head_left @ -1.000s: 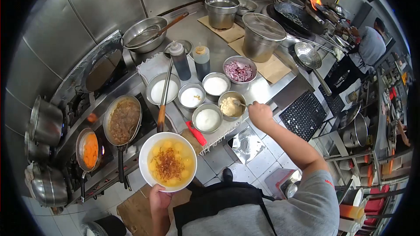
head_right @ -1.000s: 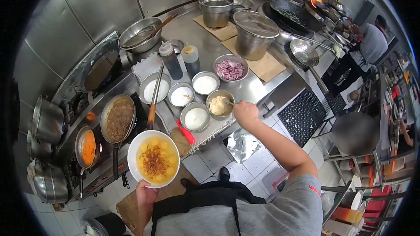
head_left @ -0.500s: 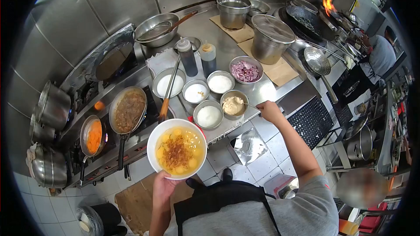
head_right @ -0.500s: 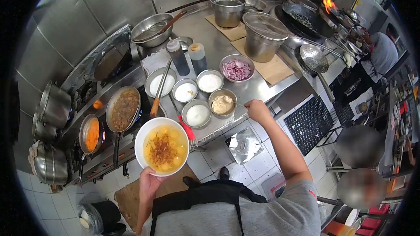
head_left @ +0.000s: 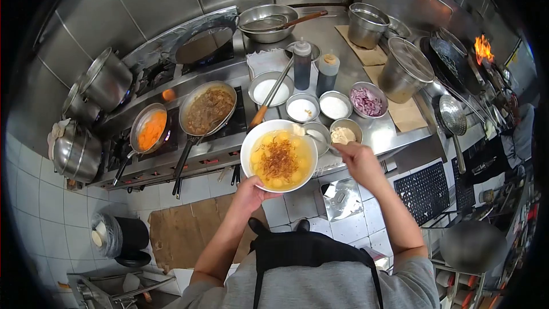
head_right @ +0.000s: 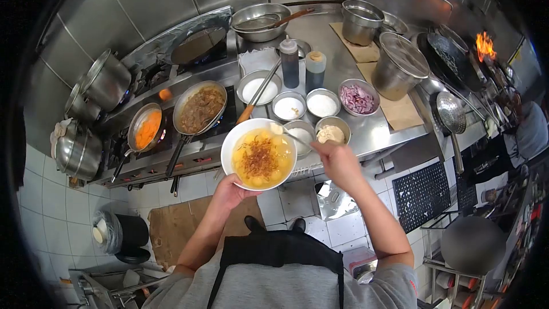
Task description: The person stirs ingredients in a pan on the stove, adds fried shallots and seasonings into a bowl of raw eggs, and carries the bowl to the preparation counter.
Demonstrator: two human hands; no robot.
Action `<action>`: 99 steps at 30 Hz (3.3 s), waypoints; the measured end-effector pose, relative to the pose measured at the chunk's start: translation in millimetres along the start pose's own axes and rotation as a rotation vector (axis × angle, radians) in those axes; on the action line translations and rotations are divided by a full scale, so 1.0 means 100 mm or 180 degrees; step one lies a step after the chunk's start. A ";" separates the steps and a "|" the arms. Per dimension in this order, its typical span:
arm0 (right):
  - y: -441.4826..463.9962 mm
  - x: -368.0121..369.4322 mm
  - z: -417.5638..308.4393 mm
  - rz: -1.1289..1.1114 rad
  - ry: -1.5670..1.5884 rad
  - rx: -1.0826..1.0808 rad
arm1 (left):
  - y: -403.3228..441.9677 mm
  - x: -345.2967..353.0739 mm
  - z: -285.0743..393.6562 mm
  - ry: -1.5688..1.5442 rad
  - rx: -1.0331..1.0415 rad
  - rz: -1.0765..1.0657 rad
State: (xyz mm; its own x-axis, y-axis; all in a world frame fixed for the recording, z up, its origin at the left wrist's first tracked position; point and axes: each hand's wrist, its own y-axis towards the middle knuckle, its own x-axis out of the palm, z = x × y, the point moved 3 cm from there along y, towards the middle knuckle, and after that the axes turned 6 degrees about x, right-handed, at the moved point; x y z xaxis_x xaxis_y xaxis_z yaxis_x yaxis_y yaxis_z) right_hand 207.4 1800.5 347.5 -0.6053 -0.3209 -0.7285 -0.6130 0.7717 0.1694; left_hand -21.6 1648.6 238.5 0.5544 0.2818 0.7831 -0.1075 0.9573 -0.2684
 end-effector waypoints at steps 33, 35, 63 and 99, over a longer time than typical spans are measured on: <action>1.43 0.81 0.70 0.0029 -0.2237 0.0384 | -0.31 -0.13 0.00 0.0283 0.0165 0.0155; 1.44 0.82 0.68 0.0054 -0.2285 0.0431 | -0.35 -0.15 0.01 0.0231 0.0160 0.0226; 1.22 0.40 0.82 0.0071 -0.0401 0.0818 | 0.01 -0.11 0.06 0.0299 0.0400 0.0093; 1.21 0.32 0.24 0.0477 -0.1713 -0.0008 | 0.10 -0.18 0.09 0.0184 0.0485 0.0081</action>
State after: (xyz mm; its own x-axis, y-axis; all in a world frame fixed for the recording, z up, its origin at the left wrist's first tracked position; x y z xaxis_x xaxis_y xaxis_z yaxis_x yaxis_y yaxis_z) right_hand 126.3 1897.4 328.9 -0.3416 0.1184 -0.9324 -0.5419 0.7857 0.2983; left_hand -39.8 1653.2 226.7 0.5960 0.3062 0.7423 -0.2438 0.9498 -0.1961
